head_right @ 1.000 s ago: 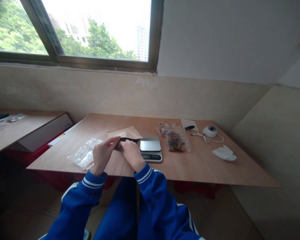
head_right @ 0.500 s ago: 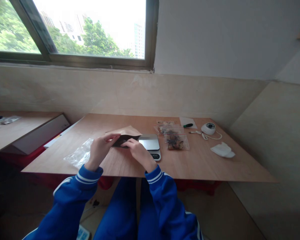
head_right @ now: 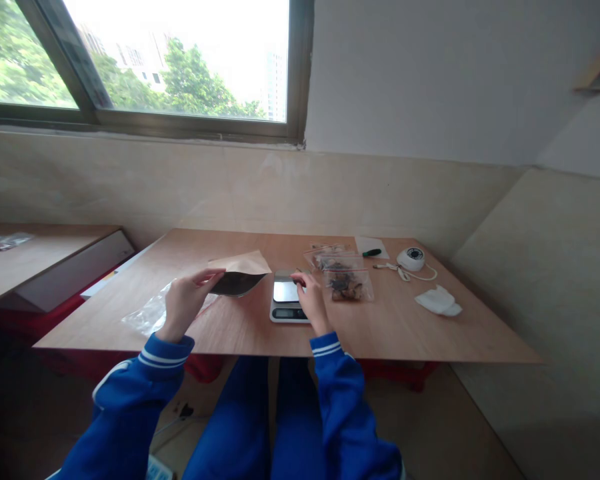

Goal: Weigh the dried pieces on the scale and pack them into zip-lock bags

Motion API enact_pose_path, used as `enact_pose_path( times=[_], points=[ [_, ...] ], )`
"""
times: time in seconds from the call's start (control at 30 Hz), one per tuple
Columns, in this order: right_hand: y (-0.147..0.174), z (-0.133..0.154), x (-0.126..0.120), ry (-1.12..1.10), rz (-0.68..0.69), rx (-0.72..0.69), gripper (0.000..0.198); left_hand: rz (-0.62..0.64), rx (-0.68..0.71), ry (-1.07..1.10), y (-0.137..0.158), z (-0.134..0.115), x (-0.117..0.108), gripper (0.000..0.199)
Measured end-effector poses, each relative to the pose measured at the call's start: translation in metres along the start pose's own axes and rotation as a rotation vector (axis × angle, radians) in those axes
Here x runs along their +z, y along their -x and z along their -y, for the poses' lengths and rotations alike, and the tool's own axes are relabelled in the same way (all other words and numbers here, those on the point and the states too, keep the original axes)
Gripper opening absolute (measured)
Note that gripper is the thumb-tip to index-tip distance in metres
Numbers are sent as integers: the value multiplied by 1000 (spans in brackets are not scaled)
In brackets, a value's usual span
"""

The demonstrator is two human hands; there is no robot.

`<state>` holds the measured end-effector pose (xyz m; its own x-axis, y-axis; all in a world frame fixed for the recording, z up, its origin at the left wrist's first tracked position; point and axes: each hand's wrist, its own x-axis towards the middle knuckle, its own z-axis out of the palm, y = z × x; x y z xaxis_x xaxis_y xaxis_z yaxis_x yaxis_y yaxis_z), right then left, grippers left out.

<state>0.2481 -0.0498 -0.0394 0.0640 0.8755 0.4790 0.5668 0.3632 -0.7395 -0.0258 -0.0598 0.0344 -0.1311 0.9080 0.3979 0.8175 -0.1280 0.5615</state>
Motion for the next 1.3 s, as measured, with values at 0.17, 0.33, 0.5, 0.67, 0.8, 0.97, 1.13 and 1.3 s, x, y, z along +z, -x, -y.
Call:
enact_pose_path(
  times=[0.17, 0.33, 0.5, 0.67, 0.8, 0.97, 1.13, 1.3],
  points=[
    [-19, -23, 25, 224, 108, -58, 23, 21, 33, -5, 4, 2, -1, 26],
    [-16, -37, 22, 234, 71, -72, 23, 39, 39, 7, 6, 4, -1, 25],
    [-15, -57, 7, 192, -42, -14, 35, 35, 24, -14, 6, 2, 0, 27],
    [-23, -73, 5, 90, -77, 79, 38, 37, 30, -13, 7, 1, 1, 26],
    [-36, -76, 10, 93, -79, 94, 21, 37, 29, -10, 7, -1, -1, 25],
    [-37, -53, 5, 155, -163, 89, 13, 28, 19, -29, 4, -2, -3, 24],
    [-14, 23, 3, -36, -60, -116, 26, 55, 14, 16, 3, -8, 2, 25],
    [1, 95, 36, 59, 302, -383, 35, 84, 74, 42, 0, -20, 9, 25]
  ],
)
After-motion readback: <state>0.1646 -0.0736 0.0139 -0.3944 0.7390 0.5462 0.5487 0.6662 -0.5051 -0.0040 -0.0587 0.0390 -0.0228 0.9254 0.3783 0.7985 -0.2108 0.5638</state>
